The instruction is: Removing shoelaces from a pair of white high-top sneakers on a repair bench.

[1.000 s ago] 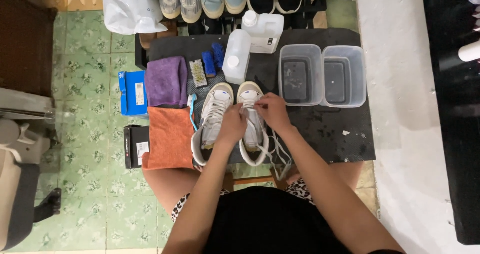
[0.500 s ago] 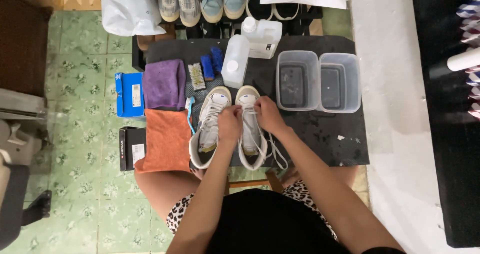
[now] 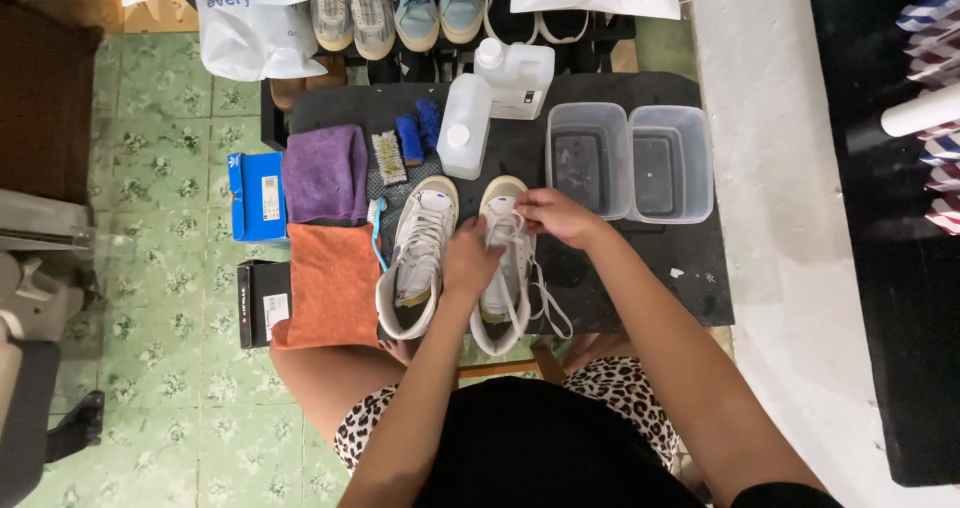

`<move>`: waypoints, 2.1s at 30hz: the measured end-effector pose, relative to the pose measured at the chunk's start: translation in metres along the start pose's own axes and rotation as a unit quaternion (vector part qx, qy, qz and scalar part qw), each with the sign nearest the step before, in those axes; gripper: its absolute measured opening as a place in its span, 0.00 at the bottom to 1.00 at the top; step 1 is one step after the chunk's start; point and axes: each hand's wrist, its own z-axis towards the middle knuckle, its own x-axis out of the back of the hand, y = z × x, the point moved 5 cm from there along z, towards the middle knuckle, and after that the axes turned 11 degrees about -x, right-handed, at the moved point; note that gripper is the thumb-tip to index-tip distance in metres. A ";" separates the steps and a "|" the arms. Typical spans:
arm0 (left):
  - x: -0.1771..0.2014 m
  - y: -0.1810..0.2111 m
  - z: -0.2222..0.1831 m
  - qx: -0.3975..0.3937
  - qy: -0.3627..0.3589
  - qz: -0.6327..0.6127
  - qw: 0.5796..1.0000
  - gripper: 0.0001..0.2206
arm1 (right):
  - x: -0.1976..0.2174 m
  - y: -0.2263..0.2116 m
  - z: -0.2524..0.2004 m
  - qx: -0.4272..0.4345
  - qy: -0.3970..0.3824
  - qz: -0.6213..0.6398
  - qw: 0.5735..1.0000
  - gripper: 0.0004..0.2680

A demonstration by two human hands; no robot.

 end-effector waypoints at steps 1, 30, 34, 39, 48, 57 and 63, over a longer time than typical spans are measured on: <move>-0.006 -0.007 0.000 0.001 0.001 0.001 1.000 0.27 | 0.000 0.005 0.005 0.000 -0.001 -0.001 1.000 0.06; -0.068 -0.096 0.018 0.099 0.112 -0.101 0.984 0.20 | -0.014 0.009 -0.017 0.181 0.149 -0.212 0.949 0.09; -0.076 -0.088 0.019 0.097 0.125 -0.101 0.982 0.18 | 0.000 -0.026 -0.043 0.135 0.207 -0.279 0.928 0.15; -0.066 -0.072 0.008 0.116 0.140 -0.114 0.977 0.20 | -0.007 -0.049 -0.080 0.096 0.066 -0.445 0.888 0.15; -0.045 -0.060 0.003 0.111 0.172 -0.099 0.974 0.18 | -0.017 -0.048 -0.117 0.302 0.041 -0.375 0.876 0.11; -0.046 -0.098 0.005 0.161 0.170 -0.074 0.969 0.19 | -0.005 -0.047 -0.139 0.163 0.011 -0.225 0.960 0.09; -0.044 -0.061 0.006 0.147 0.137 -0.055 0.978 0.19 | 0.007 -0.077 -0.170 0.203 0.110 -0.432 0.872 0.11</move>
